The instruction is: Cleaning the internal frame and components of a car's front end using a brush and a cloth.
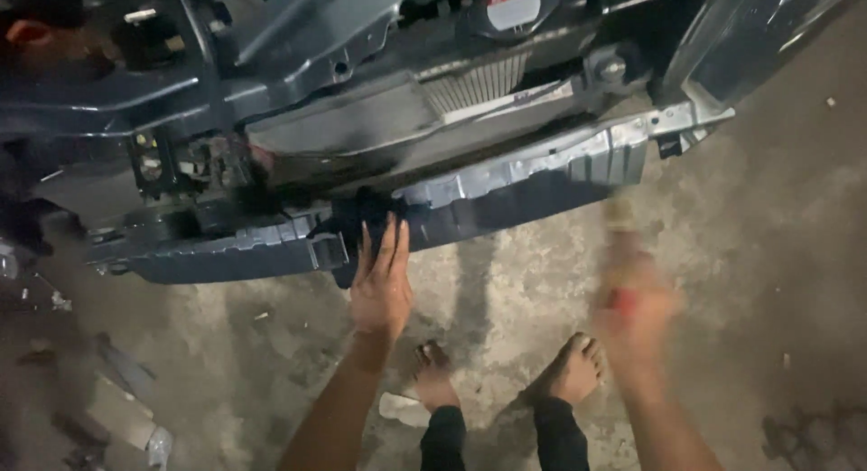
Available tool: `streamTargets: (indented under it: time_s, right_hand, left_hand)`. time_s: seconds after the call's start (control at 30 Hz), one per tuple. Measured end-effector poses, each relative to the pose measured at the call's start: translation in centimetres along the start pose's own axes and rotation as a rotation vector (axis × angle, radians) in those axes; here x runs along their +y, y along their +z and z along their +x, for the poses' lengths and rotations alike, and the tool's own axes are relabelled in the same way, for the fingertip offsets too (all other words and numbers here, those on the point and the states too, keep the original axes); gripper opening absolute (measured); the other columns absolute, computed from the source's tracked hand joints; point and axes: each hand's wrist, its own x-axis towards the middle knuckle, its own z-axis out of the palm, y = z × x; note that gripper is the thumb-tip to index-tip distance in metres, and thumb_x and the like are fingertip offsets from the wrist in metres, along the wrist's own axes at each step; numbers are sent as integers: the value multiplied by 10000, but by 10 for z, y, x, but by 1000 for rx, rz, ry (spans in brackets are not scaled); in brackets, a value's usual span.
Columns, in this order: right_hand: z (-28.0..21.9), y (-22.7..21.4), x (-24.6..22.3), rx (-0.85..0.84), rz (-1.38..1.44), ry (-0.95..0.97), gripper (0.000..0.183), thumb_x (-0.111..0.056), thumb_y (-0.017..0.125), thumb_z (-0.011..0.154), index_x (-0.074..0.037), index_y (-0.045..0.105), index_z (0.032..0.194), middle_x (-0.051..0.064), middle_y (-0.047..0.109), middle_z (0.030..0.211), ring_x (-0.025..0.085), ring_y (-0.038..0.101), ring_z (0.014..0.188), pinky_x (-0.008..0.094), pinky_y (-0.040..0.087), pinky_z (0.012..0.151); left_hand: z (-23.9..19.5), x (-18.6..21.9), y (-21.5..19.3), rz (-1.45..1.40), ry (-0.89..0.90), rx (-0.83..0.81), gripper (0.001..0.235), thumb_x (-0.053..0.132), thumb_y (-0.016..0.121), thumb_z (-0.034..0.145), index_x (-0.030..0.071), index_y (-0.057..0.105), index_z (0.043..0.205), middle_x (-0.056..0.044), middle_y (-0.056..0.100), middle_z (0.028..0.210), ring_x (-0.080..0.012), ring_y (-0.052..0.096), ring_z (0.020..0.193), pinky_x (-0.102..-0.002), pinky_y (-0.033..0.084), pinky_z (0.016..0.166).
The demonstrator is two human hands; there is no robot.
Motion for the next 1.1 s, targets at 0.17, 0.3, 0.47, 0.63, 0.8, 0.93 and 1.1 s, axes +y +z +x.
streamTargets:
  time_s: [0.17,0.3,0.47,0.63,0.8,0.93,1.1]
  right_hand:
    - [-65,76,78,-417,13,-451,116,-59,693,852,-79,718,963,128,718,944,363,720,934,495,567,783]
    - [-8,82,55,316,229,980,204,-308,682,1051,-122,656,1130,77,686,970,175,676,827,369,519,731]
    - [17,69,-29,165,1216,1300,233,-108,627,973,45,681,1141,175,713,1137,257,733,1021,416,589,984]
    - [37,42,46,420,1423,1287,174,-137,556,970,-30,680,1027,100,693,1032,231,722,966,367,644,948]
    - [34,38,5,101,1068,1248,167,-189,560,1015,-49,634,1068,40,620,954,171,678,859,322,650,796]
    - [44,30,91,316,1559,1348,275,-178,557,1015,8,608,1210,129,674,1006,181,663,755,280,615,657]
    - [65,5,53,441,1436,1399,259,-174,529,988,-10,678,1123,100,763,977,159,763,784,187,678,706]
  left_hand:
    - [2,6,-10,-77,-2,38,584,85,490,1021,178,435,1595,-39,388,1658,-443,356,1478,-474,374,1161]
    - [3,2,-8,-45,34,48,582,93,521,1008,154,450,1582,-52,412,1643,-450,358,1479,-484,377,1165]
    - [3,-3,8,-24,23,61,574,103,531,1015,176,464,1581,-41,411,1646,-425,362,1485,-477,387,1162]
    - [-2,3,-8,-114,15,55,574,52,545,970,121,499,1539,-86,441,1619,-475,424,1421,-563,413,1131]
    - [2,6,-13,-83,82,101,532,78,503,1015,116,487,1546,-104,476,1594,-447,443,1423,-545,393,1146]
    - [7,9,-9,-91,86,144,477,53,485,1033,54,504,1510,-135,526,1545,-450,469,1416,-532,408,1181]
    - [-3,8,-12,-76,126,112,583,-17,541,988,19,409,1554,-161,396,1634,-506,355,1502,-528,355,1243]
